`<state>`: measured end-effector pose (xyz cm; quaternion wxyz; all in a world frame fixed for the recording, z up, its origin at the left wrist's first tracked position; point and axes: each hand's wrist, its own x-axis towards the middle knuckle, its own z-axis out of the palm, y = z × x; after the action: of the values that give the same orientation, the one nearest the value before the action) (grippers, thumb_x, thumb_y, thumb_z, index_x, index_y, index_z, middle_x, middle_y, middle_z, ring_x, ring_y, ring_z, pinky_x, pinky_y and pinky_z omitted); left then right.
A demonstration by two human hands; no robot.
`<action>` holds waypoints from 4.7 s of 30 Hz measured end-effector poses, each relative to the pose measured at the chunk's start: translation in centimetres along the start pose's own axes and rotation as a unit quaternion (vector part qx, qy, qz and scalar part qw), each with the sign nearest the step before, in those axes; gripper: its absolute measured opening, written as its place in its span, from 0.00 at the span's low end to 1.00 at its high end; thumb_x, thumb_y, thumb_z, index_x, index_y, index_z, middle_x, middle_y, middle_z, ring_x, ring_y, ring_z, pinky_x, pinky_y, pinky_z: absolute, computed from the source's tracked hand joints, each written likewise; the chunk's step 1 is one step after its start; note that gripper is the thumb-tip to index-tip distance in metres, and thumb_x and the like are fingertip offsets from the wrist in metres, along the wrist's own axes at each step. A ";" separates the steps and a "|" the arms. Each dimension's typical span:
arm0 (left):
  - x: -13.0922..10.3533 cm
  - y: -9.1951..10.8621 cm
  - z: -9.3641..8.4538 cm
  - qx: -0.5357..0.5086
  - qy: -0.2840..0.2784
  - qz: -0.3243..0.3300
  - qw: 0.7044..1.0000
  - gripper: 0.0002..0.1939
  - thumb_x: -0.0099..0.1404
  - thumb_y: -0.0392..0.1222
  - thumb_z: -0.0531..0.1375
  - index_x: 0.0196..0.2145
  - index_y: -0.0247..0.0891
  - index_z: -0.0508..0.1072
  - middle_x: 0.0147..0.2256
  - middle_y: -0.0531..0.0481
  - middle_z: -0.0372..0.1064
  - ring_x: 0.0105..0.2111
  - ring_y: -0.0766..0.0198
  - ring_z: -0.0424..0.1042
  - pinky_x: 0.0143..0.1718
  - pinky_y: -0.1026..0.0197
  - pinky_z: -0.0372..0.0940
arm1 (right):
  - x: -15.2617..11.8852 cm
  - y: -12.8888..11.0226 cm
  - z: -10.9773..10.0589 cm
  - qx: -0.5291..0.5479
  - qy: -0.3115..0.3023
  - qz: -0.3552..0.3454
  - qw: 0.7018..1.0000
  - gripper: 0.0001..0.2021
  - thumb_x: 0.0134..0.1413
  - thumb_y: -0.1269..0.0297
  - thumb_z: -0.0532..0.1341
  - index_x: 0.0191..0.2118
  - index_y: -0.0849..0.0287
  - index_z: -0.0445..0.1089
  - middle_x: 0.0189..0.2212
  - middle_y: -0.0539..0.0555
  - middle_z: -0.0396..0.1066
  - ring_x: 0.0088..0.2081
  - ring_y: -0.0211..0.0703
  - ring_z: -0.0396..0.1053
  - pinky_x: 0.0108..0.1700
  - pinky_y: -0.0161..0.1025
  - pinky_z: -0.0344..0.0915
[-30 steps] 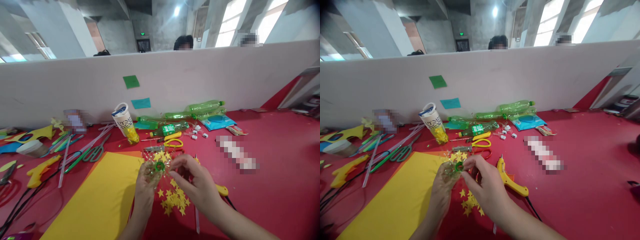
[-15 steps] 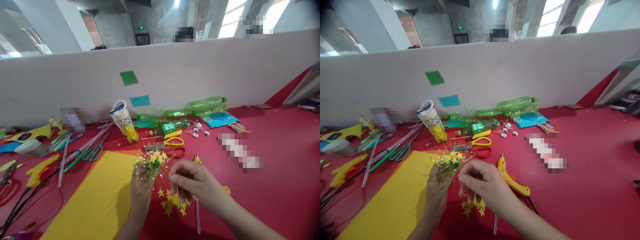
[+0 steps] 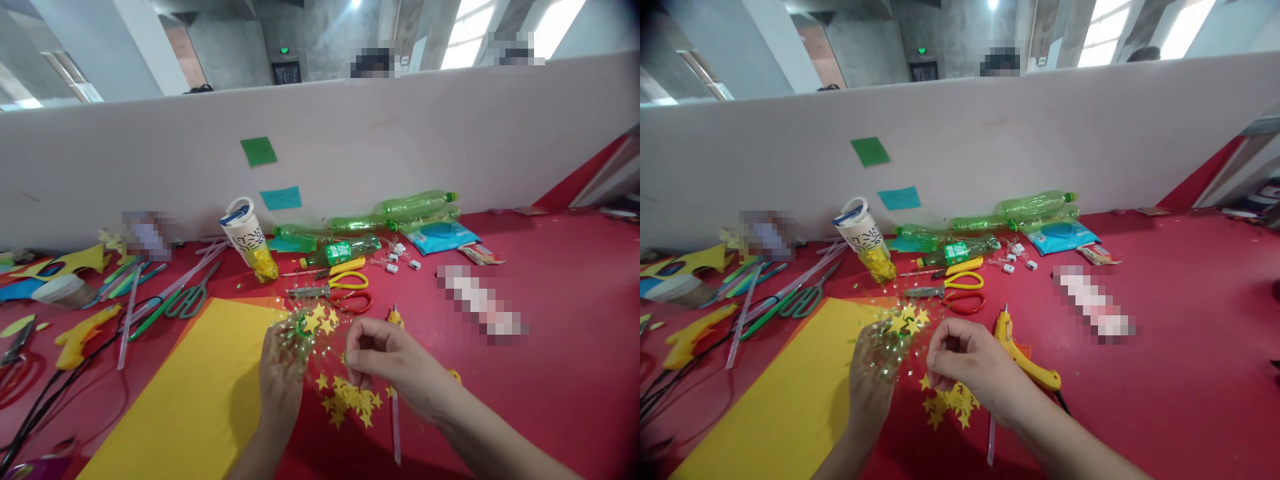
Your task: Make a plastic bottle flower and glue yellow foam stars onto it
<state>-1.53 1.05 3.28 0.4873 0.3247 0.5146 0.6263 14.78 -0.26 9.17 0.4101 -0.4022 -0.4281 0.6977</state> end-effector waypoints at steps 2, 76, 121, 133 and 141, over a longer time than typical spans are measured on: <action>-0.2 0.1 0.2 -0.031 -0.008 -0.008 0.999 0.17 0.44 0.40 0.69 0.33 0.44 0.69 0.38 0.52 0.71 0.38 0.61 0.72 0.39 0.63 0.69 | 0.0 0.1 0.0 -0.008 0.003 0.005 1.000 0.05 0.46 0.71 0.61 0.24 0.59 0.64 0.17 0.45 0.67 0.20 0.30 0.63 0.23 0.28 0.58; -1.0 -1.8 0.3 -0.026 -0.030 0.016 0.999 0.19 0.45 0.33 0.68 0.35 0.40 0.68 0.32 0.54 0.71 0.35 0.64 0.74 0.40 0.62 0.68 | -1.9 0.3 1.5 -0.436 0.136 -0.221 0.862 0.06 0.50 0.74 0.54 0.28 0.55 0.58 0.21 0.44 0.60 0.22 0.33 0.58 0.24 0.31 0.53; -1.2 -1.7 0.1 -0.121 -0.001 -0.033 0.992 0.22 0.40 0.38 0.70 0.36 0.42 0.71 0.34 0.53 0.72 0.32 0.65 0.74 0.35 0.63 0.70 | -3.4 -1.8 1.2 -0.414 0.096 -0.250 0.870 0.05 0.56 0.72 0.56 0.33 0.54 0.66 0.27 0.47 0.67 0.27 0.34 0.64 0.27 0.32 0.60; -1.1 -1.6 0.4 -0.084 0.007 -0.002 0.996 0.24 0.39 0.35 0.70 0.38 0.42 0.73 0.37 0.53 0.70 0.32 0.68 0.70 0.35 0.66 0.68 | -2.4 -0.9 1.4 -0.263 0.074 -0.088 0.958 0.07 0.56 0.64 0.55 0.37 0.56 0.69 0.20 0.47 0.66 0.20 0.34 0.64 0.21 0.31 0.61; -1.0 -1.7 0.0 -0.056 -0.028 0.005 0.998 0.23 0.45 0.35 0.68 0.41 0.43 0.71 0.36 0.54 0.69 0.34 0.66 0.71 0.38 0.63 0.69 | -1.4 -0.3 1.5 -0.049 0.012 0.007 0.999 0.06 0.52 0.61 0.60 0.33 0.57 0.66 0.19 0.45 0.68 0.18 0.33 0.68 0.21 0.31 0.65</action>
<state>-0.79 0.07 1.73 0.5159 0.3172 0.4625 0.6475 13.96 -1.89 10.19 0.3902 -0.4335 -0.4533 0.6741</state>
